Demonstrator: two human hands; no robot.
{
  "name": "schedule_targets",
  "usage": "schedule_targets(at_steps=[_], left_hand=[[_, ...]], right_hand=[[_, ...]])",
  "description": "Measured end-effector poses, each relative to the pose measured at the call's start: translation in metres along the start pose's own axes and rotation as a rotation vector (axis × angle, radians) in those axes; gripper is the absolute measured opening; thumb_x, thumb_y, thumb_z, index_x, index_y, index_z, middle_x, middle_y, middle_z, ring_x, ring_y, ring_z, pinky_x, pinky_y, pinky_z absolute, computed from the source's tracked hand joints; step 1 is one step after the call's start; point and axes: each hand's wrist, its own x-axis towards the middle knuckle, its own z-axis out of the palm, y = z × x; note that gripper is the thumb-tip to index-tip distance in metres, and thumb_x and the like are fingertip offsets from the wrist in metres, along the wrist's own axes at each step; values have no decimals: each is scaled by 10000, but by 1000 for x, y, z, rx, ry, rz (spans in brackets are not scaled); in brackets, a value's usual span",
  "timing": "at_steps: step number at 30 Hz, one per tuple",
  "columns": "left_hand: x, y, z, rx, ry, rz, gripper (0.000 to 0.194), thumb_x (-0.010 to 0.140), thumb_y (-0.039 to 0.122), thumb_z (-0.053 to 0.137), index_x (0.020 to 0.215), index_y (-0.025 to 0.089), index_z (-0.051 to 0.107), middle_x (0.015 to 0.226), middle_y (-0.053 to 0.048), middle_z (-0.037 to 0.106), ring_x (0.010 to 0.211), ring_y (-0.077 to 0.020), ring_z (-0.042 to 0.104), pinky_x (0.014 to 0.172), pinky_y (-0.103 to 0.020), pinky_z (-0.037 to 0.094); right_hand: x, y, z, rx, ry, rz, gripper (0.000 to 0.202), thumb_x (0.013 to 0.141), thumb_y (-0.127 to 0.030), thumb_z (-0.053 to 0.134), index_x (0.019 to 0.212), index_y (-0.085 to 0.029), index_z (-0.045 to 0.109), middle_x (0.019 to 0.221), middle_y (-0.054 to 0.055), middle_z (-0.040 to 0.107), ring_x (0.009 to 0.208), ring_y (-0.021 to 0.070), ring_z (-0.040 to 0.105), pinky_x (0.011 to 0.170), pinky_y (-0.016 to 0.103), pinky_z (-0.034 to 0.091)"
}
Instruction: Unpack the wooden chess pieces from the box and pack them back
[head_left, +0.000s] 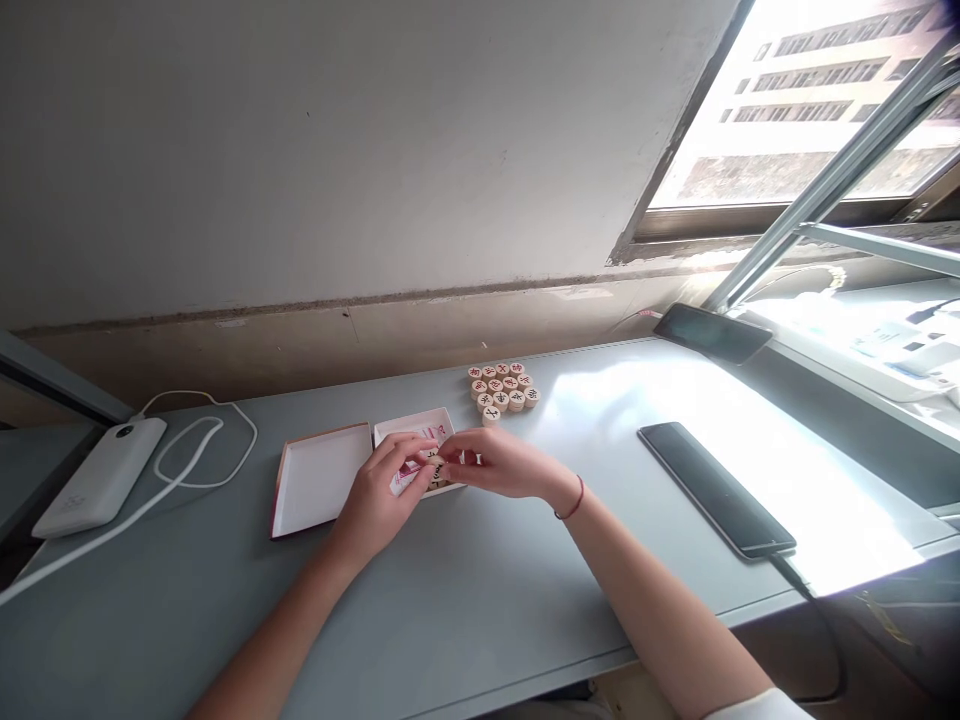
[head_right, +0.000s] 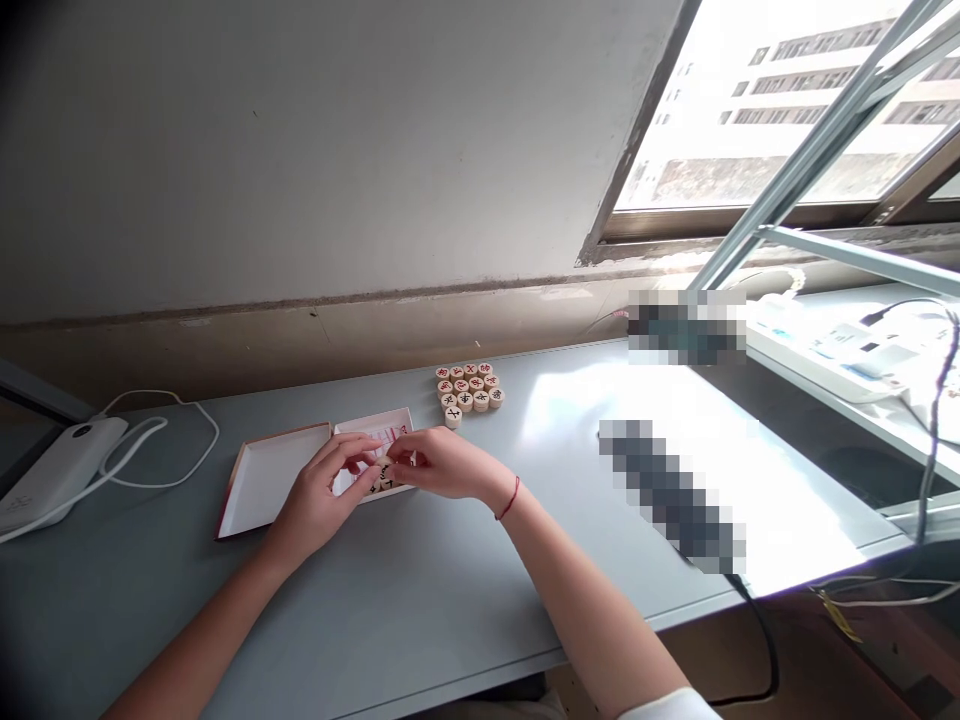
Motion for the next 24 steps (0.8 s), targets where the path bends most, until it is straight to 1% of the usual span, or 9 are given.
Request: schedule_targets(at_steps=[1,3,5,7,10,13,17,21,24], left_hand=[[0,-1,1,25,-5,-5,229,899,295,503,1109,269,590,1062,-30,624,847,-148,620,805,-295,527],[-2,-5,2,122,-25,-11,261,897,315,507,1141,269,586,1068,-36,629,932,-177,607,846,-321,511],[-3,-13,3,252,-51,-2,253,887,357,522,1101,268,623,1047,-39,642,986,-214,581,867,-357,493],[-5,-21,3,375,-77,18,243,872,406,537,1024,267,666,1029,-47,650,985,-239,560,851,-379,482],[-7,-28,2,496,-102,36,281,838,465,569,1002,269,685,1084,-66,636,999,-266,523,812,-383,474],[-9,-30,2,516,-134,21,293,833,489,564,986,274,692,1123,-67,618,1033,-279,498,803,-386,463],[-10,-27,3,466,-182,-23,263,862,472,527,912,274,693,1091,-48,628,1027,-272,498,796,-387,443],[-8,-22,3,435,-208,-47,221,867,436,529,859,255,656,1006,-36,666,980,-260,517,772,-372,412],[-6,-15,0,400,-265,-123,206,865,423,533,821,236,607,964,-22,686,973,-258,538,786,-384,388]], right_hand=[[-1,2,-4,-4,-2,7,254,870,-394,489,852,-190,641,738,8,604,616,108,467,561,229,353],[-7,14,-18,-27,31,78,290,861,-435,498,822,-181,633,726,10,595,627,115,467,562,235,350],[-16,32,-36,-41,88,215,340,846,-494,501,794,-180,623,704,4,574,619,117,457,552,239,339],[-26,51,-52,-8,91,358,365,822,-528,519,754,-179,601,697,1,561,617,116,461,559,243,347],[-36,73,-65,47,81,473,373,780,-547,563,721,-180,585,686,-5,554,617,118,472,582,254,360],[-36,79,-63,16,122,514,406,750,-576,578,653,-184,541,625,-21,520,571,110,431,562,259,326],[-28,78,-56,-43,184,541,433,750,-590,567,613,-191,474,593,-31,481,548,104,379,535,255,278],[-22,79,-51,-141,230,570,398,767,-551,553,602,-191,508,577,-23,472,533,109,362,519,260,264],[-22,78,-50,-186,220,577,400,777,-548,538,598,-189,532,576,-18,474,534,114,372,513,260,267]])
